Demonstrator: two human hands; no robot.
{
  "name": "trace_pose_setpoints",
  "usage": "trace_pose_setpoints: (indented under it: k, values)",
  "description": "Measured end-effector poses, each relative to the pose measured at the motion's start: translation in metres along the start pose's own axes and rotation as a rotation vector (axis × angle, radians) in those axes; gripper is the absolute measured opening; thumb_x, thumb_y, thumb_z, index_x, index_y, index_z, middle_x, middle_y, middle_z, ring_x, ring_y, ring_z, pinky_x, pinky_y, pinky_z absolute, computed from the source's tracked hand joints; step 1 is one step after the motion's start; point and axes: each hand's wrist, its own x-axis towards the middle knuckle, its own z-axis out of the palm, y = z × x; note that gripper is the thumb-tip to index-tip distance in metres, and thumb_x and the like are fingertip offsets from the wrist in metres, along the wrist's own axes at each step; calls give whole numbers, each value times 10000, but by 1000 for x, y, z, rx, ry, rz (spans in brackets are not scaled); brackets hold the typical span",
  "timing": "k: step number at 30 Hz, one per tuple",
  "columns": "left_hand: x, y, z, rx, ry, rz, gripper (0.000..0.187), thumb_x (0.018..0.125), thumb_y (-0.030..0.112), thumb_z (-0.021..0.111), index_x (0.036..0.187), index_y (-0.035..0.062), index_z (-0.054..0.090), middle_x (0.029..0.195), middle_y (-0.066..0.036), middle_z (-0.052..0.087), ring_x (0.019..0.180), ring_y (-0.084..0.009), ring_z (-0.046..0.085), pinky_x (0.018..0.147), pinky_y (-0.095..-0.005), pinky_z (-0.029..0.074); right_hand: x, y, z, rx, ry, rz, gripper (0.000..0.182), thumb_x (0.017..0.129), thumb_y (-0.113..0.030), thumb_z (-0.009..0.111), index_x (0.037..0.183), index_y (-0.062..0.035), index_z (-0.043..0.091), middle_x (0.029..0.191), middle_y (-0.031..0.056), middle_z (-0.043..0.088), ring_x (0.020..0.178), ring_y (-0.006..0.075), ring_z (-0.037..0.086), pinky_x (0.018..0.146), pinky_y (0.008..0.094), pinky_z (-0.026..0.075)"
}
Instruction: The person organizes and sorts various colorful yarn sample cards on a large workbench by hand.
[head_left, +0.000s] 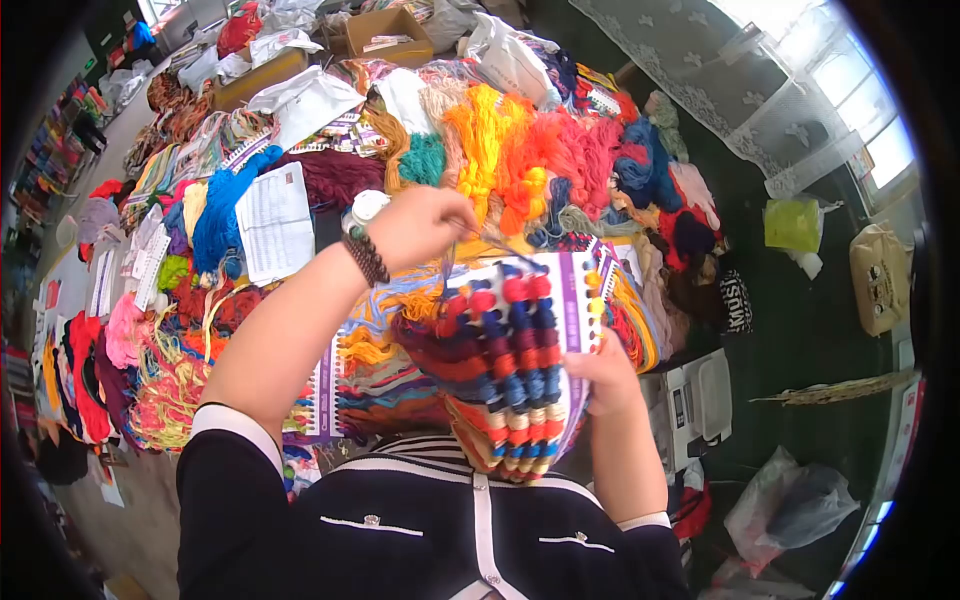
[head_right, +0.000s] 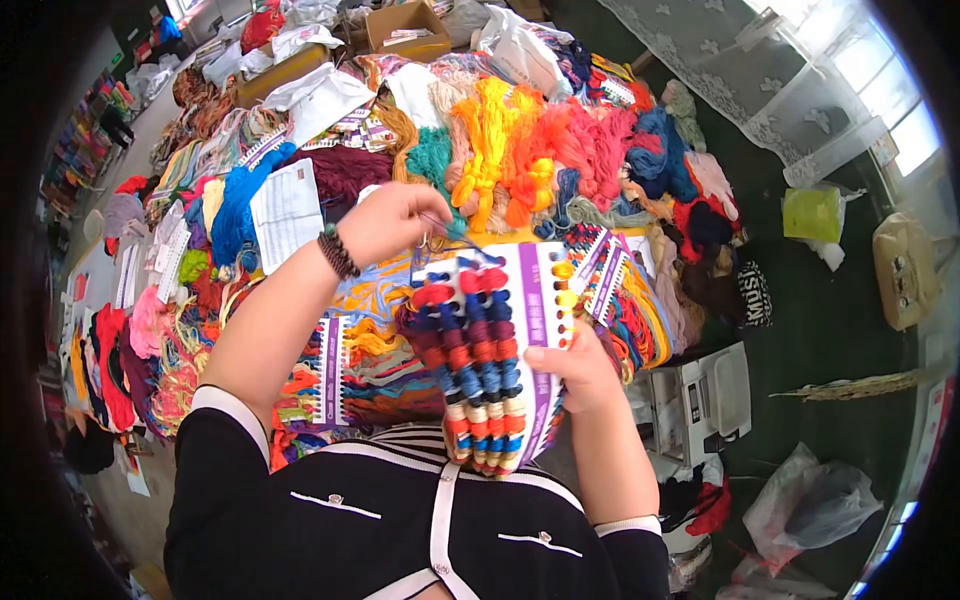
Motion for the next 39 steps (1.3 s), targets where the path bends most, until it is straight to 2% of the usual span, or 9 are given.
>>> trace_pose_setpoints:
  k: [6, 12, 15, 17, 19, 21, 22, 24, 39]
  values:
    - [1, -80, 9, 96, 104, -411, 620, 827, 448, 634, 1228, -10, 521, 1097, -173, 624, 1003, -234, 612, 847, -319, 481, -60, -51, -67, 47, 151, -315, 538, 665, -82, 632, 1179, 32, 521, 1086, 156, 626, 939, 253, 642, 832, 373, 523]
    - [-66, -181, 77, -37, 188, -333, 404, 938, 343, 513, 1170, 18, 570, 1011, -79, 637, 949, -144, 599, 825, -290, 472, -187, -106, -162, -492, 788, -604, 242, 828, -161, 516, 1025, -27, 559, 936, 107, 618, 880, 225, 610, 791, 342, 499]
    - [-116, -252, 118, -283, 64, -736, 315, 900, 304, 543, 1026, 26, 621, 826, -33, 619, 731, -127, 571, 669, -278, 459, -259, -183, -246, -875, 1122, -784, 201, 918, -184, 432, 1000, -41, 548, 942, 103, 597, 939, 217, 583, 844, 332, 471]
    - [-150, -256, 138, -275, -13, -796, 275, 893, 283, 537, 943, 30, 632, 745, -15, 594, 631, -117, 539, 588, -255, 434, -261, -214, -229, -389, 274, -759, 351, 972, -212, 347, 1195, 9, 505, 1195, 104, 575, 1121, 189, 527, 999, 310, 393]
    - [-168, -235, 151, -555, 8, -1123, 309, 879, 267, 568, 1139, 99, 585, 918, 21, 608, 727, -105, 549, 622, -257, 454, -241, -228, -207, -175, 412, -681, 386, 957, -248, 396, 1211, 27, 492, 1199, 122, 569, 1105, 226, 538, 1000, 351, 397]
    - [-218, -302, 186, -398, -113, -884, 280, 882, 304, 562, 1102, 132, 584, 998, 5, 620, 816, -119, 575, 654, -260, 450, -224, -242, -260, -85, 498, -600, 478, 912, -286, 505, 1258, 38, 444, 1254, 203, 524, 1150, 329, 518, 1025, 445, 371]
    - [-235, -319, 198, -161, -184, -661, 269, 885, 322, 555, 1079, 139, 587, 1024, -3, 625, 851, -128, 585, 682, -272, 453, -184, -231, -248, -88, 603, -559, 495, 894, -309, 535, 1246, 30, 458, 1187, 201, 568, 1074, 334, 568, 965, 449, 431]
    - [-199, -197, 182, -673, 160, -1339, 324, 896, 363, 529, 1137, 148, 556, 1068, -16, 631, 930, -153, 584, 799, -342, 435, -124, -201, -276, -18, 605, -534, 408, 864, -239, 558, 1193, -4, 503, 1111, 175, 606, 1001, 313, 602, 899, 435, 484]
    - [-299, -135, 203, -772, 483, -1658, 168, 914, 257, 495, 992, 124, 562, 784, 16, 578, 604, -76, 512, 471, -194, 367, 184, 113, -443, -335, 745, -5, 422, 789, -159, 655, 1175, -31, 542, 1007, 65, 635, 827, 197, 608, 737, 328, 483]
